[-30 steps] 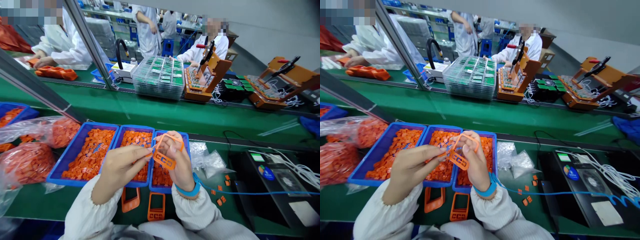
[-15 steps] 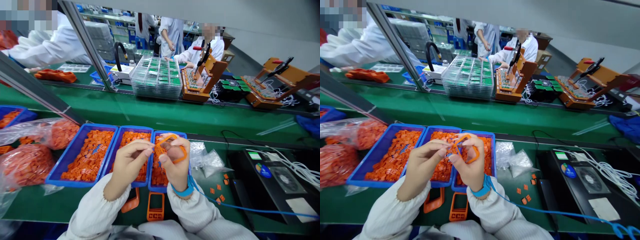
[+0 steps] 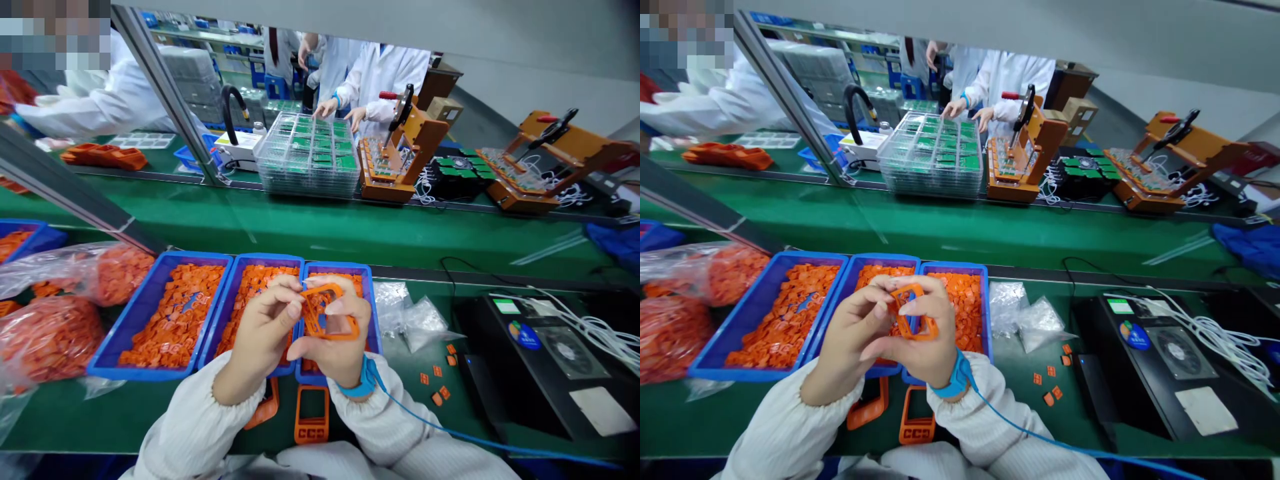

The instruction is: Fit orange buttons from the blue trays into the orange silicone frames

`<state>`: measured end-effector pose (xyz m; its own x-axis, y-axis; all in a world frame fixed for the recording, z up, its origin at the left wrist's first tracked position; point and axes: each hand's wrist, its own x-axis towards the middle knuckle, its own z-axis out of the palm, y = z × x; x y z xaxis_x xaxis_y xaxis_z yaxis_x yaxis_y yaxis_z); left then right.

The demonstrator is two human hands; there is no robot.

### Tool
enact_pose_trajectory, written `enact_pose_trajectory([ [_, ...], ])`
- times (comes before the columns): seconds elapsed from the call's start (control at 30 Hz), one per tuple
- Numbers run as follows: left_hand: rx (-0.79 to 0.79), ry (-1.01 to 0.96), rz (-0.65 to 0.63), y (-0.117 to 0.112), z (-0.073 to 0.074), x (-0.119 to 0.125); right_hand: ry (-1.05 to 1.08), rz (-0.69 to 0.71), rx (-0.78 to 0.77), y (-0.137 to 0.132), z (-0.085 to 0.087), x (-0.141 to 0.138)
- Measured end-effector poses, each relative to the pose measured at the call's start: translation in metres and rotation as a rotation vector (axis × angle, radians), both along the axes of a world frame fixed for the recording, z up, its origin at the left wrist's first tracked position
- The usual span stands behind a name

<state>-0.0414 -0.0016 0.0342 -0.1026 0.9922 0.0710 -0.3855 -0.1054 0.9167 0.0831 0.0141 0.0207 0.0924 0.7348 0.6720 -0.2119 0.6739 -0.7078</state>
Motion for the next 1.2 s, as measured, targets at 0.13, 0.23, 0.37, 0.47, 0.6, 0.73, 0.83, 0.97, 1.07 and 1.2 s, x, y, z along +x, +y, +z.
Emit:
enact_pose_trajectory([
  [0.13, -0.028, -0.099, 0.046, 0.002, 0.0, 0.008, 0.026, 0.026, 0.014, -0.002, 0.001, -0.003],
  [0.23, -0.047, -0.157, 0.014, 0.002, 0.001, 0.008, 0.027, 0.045, 0.014, -0.004, -0.002, -0.004],
  [0.37, -0.139, -0.056, -0.247, -0.001, 0.006, -0.002, -0.024, 0.011, 0.048, -0.005, -0.006, -0.002],
  [0.47, -0.092, 0.082, -0.253, -0.004, 0.009, -0.006, -0.084, -0.009, 0.081, -0.005, -0.008, -0.001],
  [0.6, -0.033, 0.172, -0.208, -0.003, 0.01, -0.008, -0.144, -0.001, 0.124, -0.004, -0.01, -0.001],
  [0.73, 0.112, 0.475, -0.286, 0.01, 0.008, -0.029, -0.069, 0.051, 0.091, -0.002, -0.004, 0.0],
  [0.83, 0.149, 0.998, -0.312, 0.027, 0.0, -0.054, 0.101, 0.082, 0.022, 0.0, 0.004, 0.002],
  [0.97, -0.218, 1.748, -0.526, 0.047, -0.024, -0.069, 0.15, 0.044, -0.127, 0.003, 0.011, 0.006],
  [1.07, -0.325, 1.825, -0.767, 0.052, -0.04, -0.065, 0.165, 0.057, -0.196, 0.004, 0.011, 0.008],
  [1.2, -0.367, 1.829, -0.855, 0.054, -0.048, -0.063, 0.231, 0.077, -0.23, 0.004, 0.009, 0.006],
])
